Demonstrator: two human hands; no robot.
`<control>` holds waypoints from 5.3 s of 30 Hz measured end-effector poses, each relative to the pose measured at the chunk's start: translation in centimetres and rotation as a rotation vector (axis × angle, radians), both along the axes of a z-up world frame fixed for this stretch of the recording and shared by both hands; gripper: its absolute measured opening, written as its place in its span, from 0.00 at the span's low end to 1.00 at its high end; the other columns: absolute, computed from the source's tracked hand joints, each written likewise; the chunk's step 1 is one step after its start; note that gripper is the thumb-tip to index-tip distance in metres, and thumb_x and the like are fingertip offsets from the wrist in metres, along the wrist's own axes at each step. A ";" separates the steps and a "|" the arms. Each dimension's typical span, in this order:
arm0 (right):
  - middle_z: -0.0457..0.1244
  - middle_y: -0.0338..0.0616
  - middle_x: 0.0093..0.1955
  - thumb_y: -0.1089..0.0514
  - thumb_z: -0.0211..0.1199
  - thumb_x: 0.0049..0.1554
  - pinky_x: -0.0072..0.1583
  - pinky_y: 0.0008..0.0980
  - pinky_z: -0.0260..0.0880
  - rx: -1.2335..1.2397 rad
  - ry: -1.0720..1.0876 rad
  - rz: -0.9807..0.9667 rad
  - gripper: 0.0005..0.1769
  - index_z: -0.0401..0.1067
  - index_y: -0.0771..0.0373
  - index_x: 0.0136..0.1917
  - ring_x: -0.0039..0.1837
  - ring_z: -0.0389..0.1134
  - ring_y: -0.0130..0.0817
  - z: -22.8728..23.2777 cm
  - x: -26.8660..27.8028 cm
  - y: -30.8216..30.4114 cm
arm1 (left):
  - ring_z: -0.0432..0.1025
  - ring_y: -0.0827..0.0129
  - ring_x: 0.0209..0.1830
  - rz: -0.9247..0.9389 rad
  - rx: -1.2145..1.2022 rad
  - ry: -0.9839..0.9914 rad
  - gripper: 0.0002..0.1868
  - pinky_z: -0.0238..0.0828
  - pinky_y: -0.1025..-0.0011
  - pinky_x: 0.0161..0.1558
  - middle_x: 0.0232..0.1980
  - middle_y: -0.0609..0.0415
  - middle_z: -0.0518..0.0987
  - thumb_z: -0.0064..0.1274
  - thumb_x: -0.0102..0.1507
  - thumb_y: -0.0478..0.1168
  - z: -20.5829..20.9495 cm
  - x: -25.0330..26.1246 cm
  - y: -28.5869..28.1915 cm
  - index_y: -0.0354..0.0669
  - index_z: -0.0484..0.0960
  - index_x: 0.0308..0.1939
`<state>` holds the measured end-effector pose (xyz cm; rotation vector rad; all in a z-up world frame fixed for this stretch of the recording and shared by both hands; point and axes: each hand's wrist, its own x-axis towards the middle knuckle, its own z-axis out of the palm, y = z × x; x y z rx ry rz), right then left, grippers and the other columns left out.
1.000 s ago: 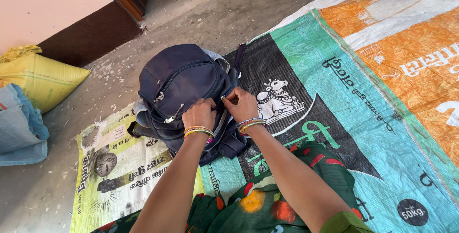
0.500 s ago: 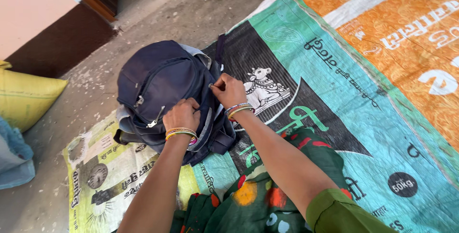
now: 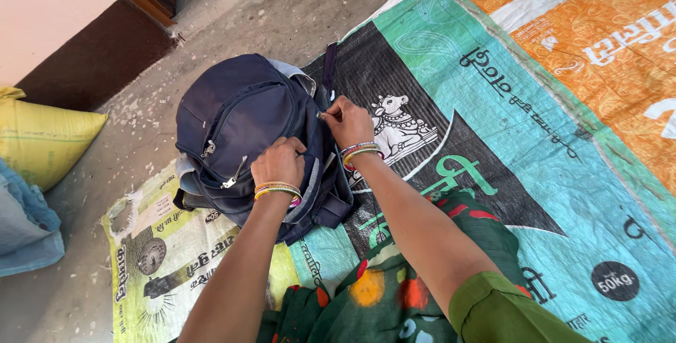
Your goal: The person folds several pieces of clothing and places them into a dark blue backpack. They then zip the backpack closed.
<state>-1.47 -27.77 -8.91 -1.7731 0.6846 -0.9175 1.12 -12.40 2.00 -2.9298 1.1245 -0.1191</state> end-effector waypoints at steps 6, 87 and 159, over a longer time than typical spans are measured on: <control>0.72 0.39 0.36 0.51 0.75 0.50 0.42 0.41 0.72 -0.074 0.068 -0.037 0.13 0.74 0.59 0.39 0.40 0.74 0.40 0.5 1.3 -0.2 | 0.78 0.55 0.46 -0.010 0.017 0.015 0.07 0.75 0.56 0.46 0.45 0.58 0.80 0.60 0.60 0.40 0.2 0.4 0.4 0.57 0.85 0.42; 0.70 0.38 0.35 0.47 0.69 0.55 0.43 0.36 0.74 -0.303 0.114 0.361 0.14 0.73 0.59 0.39 0.39 0.74 0.35 5.3 -2.3 4.6 | 0.81 0.60 0.46 0.591 -0.370 0.181 0.11 0.76 0.60 0.49 0.43 0.59 0.87 0.58 0.59 0.47 -5.4 7.2 23.4 0.55 0.86 0.44; 0.64 0.42 0.40 0.53 0.64 0.51 0.48 0.33 0.70 -0.244 0.336 0.975 0.13 0.75 0.67 0.43 0.40 0.68 0.33 2.8 1.1 18.2 | 0.73 0.64 0.48 -0.177 -0.389 0.156 0.17 0.74 0.65 0.49 0.45 0.62 0.74 0.69 0.47 0.40 -4.1 7.0 22.4 0.57 0.88 0.40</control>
